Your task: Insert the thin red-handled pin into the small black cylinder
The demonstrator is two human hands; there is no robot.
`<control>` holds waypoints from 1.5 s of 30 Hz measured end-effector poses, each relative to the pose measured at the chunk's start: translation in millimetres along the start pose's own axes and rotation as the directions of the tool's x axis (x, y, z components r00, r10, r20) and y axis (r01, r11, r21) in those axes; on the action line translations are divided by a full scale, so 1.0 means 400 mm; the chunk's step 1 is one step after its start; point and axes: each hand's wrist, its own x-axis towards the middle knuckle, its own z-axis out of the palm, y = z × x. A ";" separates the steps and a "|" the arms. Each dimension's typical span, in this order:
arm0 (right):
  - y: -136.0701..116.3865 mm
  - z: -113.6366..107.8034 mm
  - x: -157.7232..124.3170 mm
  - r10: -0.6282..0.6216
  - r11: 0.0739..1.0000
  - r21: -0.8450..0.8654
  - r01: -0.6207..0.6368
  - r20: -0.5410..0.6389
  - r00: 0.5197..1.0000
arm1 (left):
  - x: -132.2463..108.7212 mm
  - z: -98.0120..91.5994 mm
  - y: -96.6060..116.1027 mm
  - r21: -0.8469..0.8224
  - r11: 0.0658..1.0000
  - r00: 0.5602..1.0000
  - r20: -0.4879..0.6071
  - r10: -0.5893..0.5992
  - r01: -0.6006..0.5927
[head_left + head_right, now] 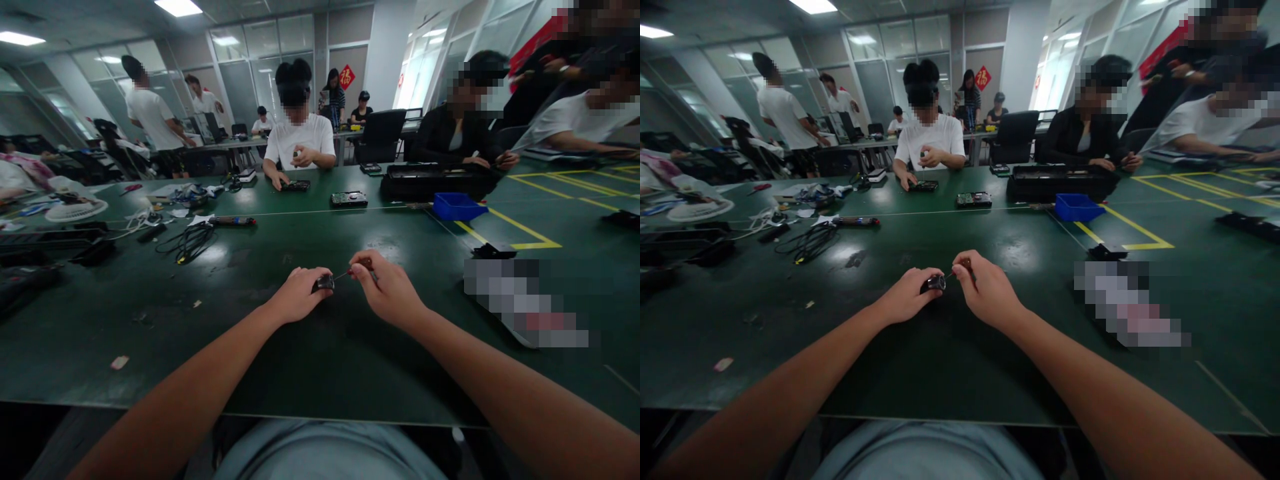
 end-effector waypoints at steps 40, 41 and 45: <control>0.004 -0.008 0.000 0.075 0.997 0.007 -0.075 -0.128 0.989 | 0.003 -0.001 -0.011 -0.155 0.987 0.997 -0.058 -0.055 0.046; 0.006 -0.009 0.000 0.076 0.997 0.014 -0.074 -0.151 0.986 | 0.004 0.001 -0.015 -0.208 0.977 0.994 -0.086 -0.069 0.050; 0.005 -0.014 -0.003 0.053 0.998 0.033 -0.047 -0.186 0.981 | 0.010 0.006 -0.030 -0.419 0.906 0.975 -0.172 -0.140 0.056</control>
